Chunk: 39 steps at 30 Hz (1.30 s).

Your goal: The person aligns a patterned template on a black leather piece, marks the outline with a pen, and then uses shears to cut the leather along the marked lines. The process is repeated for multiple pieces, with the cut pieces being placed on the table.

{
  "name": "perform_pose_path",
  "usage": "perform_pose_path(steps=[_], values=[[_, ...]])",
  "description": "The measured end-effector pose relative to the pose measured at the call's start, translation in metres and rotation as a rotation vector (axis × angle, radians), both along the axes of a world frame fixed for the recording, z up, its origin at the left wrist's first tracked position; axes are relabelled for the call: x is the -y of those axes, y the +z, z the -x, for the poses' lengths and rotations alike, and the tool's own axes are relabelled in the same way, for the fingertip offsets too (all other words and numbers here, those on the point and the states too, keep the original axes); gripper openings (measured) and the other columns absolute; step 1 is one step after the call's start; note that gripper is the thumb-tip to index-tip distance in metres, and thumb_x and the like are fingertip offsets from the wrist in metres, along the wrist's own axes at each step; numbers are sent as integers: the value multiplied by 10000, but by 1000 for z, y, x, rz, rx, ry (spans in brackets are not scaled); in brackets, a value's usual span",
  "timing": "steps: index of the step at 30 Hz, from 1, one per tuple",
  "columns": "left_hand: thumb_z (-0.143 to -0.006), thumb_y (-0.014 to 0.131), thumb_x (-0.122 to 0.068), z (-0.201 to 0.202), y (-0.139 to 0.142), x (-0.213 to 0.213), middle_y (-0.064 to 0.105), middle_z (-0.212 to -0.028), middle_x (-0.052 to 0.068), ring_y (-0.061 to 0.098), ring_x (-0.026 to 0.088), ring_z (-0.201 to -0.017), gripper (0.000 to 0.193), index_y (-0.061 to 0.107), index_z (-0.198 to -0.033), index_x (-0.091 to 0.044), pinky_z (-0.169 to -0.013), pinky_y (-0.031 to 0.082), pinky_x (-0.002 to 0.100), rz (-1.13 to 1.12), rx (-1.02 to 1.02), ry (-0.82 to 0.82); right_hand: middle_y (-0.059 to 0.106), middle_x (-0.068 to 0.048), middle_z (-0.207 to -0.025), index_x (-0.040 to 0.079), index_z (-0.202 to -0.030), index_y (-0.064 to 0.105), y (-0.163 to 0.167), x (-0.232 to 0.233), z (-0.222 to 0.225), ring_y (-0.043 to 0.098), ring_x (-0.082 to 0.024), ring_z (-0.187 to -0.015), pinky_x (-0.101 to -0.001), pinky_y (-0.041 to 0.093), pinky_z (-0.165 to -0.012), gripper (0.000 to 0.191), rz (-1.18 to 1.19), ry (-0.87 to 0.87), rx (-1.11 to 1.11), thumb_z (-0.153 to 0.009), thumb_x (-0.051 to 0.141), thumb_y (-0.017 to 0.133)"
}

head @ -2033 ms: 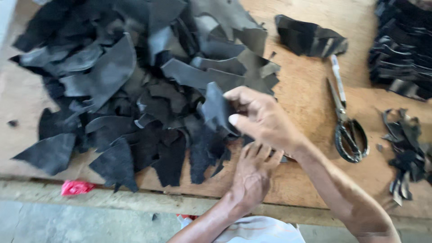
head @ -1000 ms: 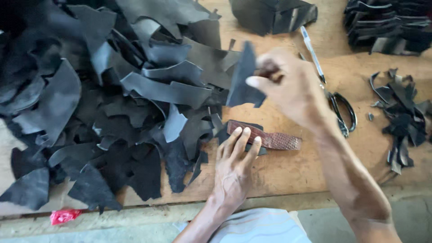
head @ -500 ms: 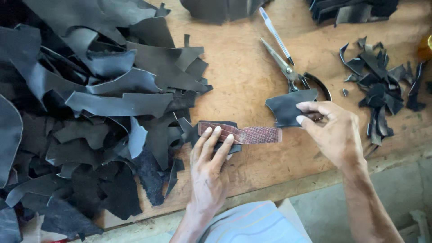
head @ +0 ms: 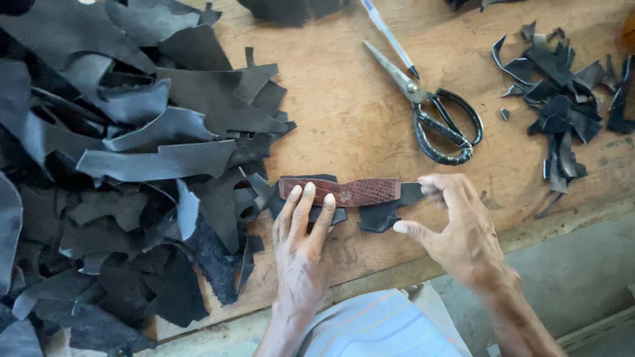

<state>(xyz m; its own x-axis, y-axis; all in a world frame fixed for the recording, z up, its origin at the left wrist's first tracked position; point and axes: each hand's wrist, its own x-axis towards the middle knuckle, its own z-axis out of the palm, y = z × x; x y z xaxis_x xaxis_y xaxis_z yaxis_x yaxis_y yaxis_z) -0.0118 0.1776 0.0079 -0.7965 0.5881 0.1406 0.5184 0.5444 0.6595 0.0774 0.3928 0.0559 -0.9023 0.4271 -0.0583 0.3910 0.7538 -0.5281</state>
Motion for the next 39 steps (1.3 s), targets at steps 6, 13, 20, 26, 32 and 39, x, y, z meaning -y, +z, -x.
perform_pose_path(steps=[6,13,20,26,32,39], values=[[-768,645,84,0,-4,-9,509,-1493,205,447,394,-1416,599,660,-1350,-56,-1146,374,508,27,18,1,627,-75,-1197,109,-1150,709,-32,10,-17,590,-286,-1101,-404,525,-944,396,-44,348,-259,-777,157,835],[-814,680,48,6,-8,-23,515,-1490,195,448,384,-1420,548,656,-1351,-61,-1149,375,502,36,15,0,553,-187,-1245,81,-1277,654,-53,26,-27,568,-369,-1166,-435,499,-980,488,34,188,-239,-804,-2,740],[-816,681,55,3,-10,-39,512,-1493,197,447,386,-1421,552,660,-1353,-69,-1164,364,506,27,22,10,575,-151,-1197,73,-1282,696,-64,14,-22,608,-311,-1107,-364,529,-924,548,117,91,-266,-776,-139,697],[-739,635,119,5,-11,-42,510,-1497,211,448,394,-1422,643,657,-1356,-62,-1167,361,515,44,21,2,608,-103,-1135,86,-1198,740,-65,13,-11,641,-275,-1051,-358,548,-892,493,97,95,-338,-748,-114,735],[-743,620,137,9,-12,-40,496,-1509,222,435,412,-1435,652,650,-1368,-46,-1183,362,507,25,55,-7,596,-122,-1139,77,-1162,736,-63,11,-9,631,-305,-1074,-387,541,-918,490,88,158,-319,-710,-111,720],[-768,615,134,12,-14,-39,510,-1504,216,440,397,-1438,616,659,-1355,-47,-1185,367,504,1,67,20,557,-150,-1231,69,-1229,708,-61,13,-6,601,-338,-1134,-412,527,-944,506,57,245,-241,-748,-89,712]])
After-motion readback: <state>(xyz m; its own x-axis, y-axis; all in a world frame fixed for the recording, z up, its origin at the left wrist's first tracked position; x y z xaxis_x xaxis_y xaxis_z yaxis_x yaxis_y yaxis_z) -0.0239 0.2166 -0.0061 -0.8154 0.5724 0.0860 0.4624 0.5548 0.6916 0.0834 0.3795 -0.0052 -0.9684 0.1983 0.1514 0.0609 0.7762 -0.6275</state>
